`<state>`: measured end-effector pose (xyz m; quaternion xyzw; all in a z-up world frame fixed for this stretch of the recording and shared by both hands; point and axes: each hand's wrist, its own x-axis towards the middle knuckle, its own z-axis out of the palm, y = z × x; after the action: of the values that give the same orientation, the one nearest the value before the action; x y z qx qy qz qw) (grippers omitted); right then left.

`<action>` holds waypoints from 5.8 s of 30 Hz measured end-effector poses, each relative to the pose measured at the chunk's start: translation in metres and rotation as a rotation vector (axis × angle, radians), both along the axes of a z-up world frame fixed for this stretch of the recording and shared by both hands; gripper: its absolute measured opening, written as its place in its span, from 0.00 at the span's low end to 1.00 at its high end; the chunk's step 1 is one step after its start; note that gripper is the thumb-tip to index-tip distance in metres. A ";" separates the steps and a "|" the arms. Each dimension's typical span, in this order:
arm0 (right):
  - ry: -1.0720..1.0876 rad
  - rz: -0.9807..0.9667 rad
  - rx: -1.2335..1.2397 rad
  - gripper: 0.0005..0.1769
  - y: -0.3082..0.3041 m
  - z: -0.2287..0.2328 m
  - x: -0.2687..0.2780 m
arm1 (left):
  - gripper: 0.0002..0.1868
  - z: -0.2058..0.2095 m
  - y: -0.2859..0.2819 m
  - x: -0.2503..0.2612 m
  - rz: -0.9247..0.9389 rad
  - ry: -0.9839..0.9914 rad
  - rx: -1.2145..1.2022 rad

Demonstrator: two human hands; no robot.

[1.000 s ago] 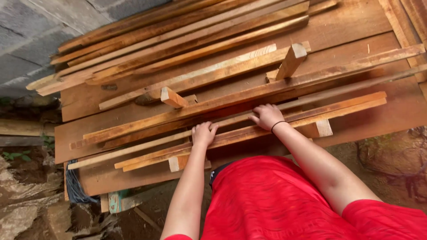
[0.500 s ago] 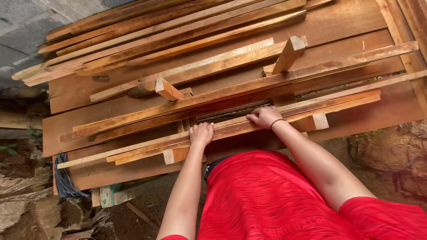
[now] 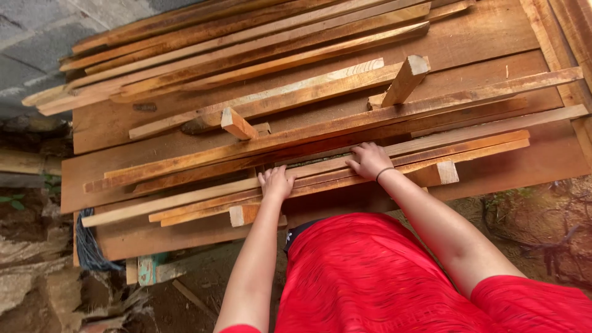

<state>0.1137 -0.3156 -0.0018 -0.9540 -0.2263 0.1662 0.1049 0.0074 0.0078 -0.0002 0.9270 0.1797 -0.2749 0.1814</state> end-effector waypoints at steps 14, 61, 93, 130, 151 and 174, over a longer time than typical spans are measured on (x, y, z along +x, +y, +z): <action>0.178 -0.034 -0.065 0.32 0.010 0.051 0.008 | 0.31 0.010 -0.003 0.013 0.023 -0.008 0.021; -0.249 0.060 -0.161 0.27 0.035 -0.003 0.021 | 0.27 -0.011 -0.005 0.046 -0.187 -0.138 0.275; 0.418 0.016 -0.278 0.43 0.021 0.028 0.025 | 0.37 -0.005 -0.006 0.035 -0.133 0.144 0.009; -0.007 -0.007 -0.097 0.31 0.022 0.024 0.030 | 0.31 0.016 -0.002 0.055 -0.103 -0.015 0.059; 0.080 0.070 -0.114 0.44 0.007 0.022 0.000 | 0.32 0.004 -0.023 0.007 -0.084 -0.159 0.065; -0.314 0.006 0.067 0.32 0.061 0.030 0.060 | 0.26 0.038 -0.005 0.093 0.028 -0.225 0.200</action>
<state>0.1732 -0.2547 0.0284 -0.9635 -0.2482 0.0078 0.0996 0.1006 0.0027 0.0380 0.9628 0.1974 -0.1472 0.1111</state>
